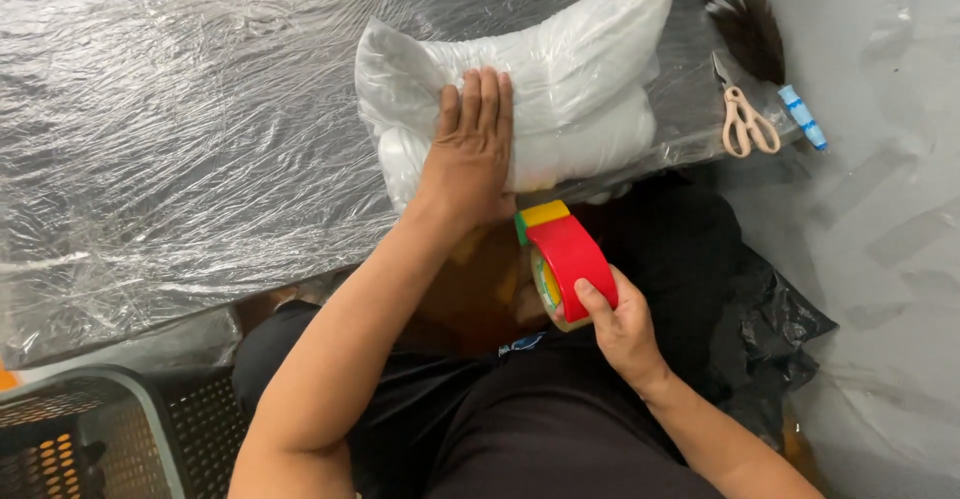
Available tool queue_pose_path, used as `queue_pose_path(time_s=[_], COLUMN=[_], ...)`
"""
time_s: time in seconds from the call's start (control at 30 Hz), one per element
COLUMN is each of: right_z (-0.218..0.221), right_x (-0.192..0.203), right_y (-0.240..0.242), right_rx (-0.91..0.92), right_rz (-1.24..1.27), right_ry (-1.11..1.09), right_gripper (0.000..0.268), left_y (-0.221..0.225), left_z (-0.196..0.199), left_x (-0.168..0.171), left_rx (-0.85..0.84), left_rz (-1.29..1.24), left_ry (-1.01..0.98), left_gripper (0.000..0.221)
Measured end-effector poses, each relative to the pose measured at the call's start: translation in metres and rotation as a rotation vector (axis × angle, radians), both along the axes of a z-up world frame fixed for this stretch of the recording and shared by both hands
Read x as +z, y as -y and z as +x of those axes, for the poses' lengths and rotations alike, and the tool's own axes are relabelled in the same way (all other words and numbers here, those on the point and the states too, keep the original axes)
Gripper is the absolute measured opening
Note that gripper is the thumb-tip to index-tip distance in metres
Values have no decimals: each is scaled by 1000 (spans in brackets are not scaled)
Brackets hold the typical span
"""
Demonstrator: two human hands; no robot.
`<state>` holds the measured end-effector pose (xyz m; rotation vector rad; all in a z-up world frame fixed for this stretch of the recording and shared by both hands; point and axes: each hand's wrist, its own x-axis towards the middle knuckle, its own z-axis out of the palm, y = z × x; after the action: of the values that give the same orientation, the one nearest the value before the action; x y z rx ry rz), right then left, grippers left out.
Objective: The person rolls a white pillow and inserts it into a plastic sleeve, then uses a tape dispenser to wrap adhesive tape around the middle of the rolled pillow to secure it.
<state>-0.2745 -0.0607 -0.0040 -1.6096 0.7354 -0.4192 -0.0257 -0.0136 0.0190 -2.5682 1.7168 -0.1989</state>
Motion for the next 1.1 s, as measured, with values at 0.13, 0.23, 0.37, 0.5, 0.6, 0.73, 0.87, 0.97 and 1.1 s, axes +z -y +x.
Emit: queue_pose_path(time_s=[0.13, 0.23, 0.37, 0.5, 0.6, 0.73, 0.87, 0.97, 1.1], right_z=[-3, 0, 4, 0, 0, -1, 8, 15, 18], right_x=[-17, -5, 7, -5, -10, -5, 7, 16, 19], right_y=[3, -6, -13, -14, -13, -18, -20, -21, -18], right_rx=[16, 17, -2, -16, -18, -19, -42, -69, -105], right_rz=[-19, -10, -54, -55, -41, -40, -20, 23, 113], right_ry=[-17, -22, -74, -158, -176, -219, -230, -233, -193], right_gripper=[30, 34, 30, 32, 33, 35, 33, 31, 27], left_y=[-4, -2, 5, 2, -2, -5, -3, -3, -5], left_z=[-5, -7, -9, -23, -39, -54, -58, -57, -56], left_x=[12, 6, -12, -22, -47, -75, -97, -91, -78], left_rx=[17, 45, 72, 66, 50, 39, 29, 34, 36], left_rz=[-22, -54, -150, -184, -237, -359, -428, -436, -399], left_ry=[-89, -114, -27, 110, 239, 412, 499, 509, 494], left_gripper=[129, 142, 151, 140, 134, 130, 114, 115, 129])
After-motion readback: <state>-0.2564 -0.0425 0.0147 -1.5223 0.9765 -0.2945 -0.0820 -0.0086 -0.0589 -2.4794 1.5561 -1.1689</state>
